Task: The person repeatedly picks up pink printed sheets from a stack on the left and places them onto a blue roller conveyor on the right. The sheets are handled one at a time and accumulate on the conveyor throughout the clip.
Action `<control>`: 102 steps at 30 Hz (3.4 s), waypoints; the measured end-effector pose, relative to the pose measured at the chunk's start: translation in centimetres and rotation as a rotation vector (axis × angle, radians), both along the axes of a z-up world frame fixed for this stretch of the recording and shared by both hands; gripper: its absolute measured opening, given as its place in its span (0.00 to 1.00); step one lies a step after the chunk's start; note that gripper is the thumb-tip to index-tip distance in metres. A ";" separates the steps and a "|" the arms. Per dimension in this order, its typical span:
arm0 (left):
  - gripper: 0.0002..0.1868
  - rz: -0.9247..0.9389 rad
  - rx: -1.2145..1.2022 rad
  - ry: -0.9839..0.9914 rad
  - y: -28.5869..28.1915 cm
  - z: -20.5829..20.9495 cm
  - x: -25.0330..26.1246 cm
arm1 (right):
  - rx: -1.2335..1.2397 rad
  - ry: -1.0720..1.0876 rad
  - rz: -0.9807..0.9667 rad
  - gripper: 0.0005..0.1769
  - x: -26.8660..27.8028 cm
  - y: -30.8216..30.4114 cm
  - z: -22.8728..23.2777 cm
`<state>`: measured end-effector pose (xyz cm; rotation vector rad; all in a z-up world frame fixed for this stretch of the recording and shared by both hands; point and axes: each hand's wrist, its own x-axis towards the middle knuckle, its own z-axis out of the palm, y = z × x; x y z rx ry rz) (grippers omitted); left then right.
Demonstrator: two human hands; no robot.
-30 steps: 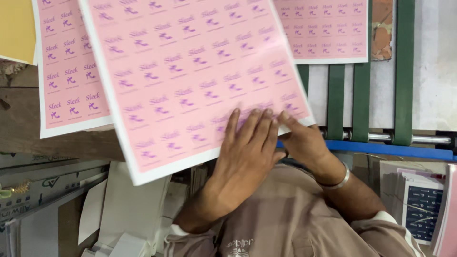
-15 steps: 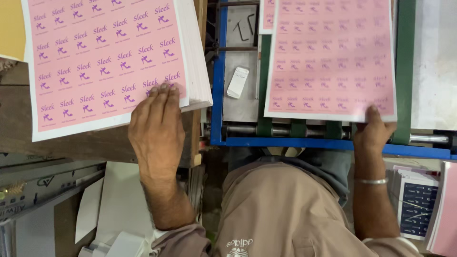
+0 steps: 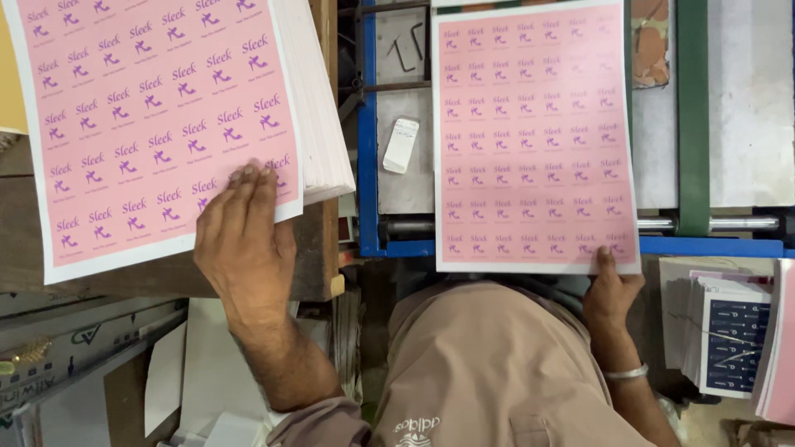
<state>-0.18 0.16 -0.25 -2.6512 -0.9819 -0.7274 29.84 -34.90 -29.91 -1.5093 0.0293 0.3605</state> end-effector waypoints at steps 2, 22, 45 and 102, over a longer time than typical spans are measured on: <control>0.20 0.015 -0.024 -0.008 -0.2 -0.1 -0.4 | -0.019 -0.110 0.036 0.13 0.3 0.9 0.7; 0.21 0.015 -0.097 -0.036 -0.3 -0.4 -0.9 | 0.150 0.234 0.318 0.24 9.1 9.2 1.6; 0.32 -0.164 -0.161 0.228 -5.6 0.0 6.4 | 0.651 0.226 1.156 0.34 -2.2 15.8 17.3; 0.28 0.005 -0.104 0.054 -0.6 0.0 -1.2 | 0.196 0.177 0.326 0.22 9.9 9.7 0.0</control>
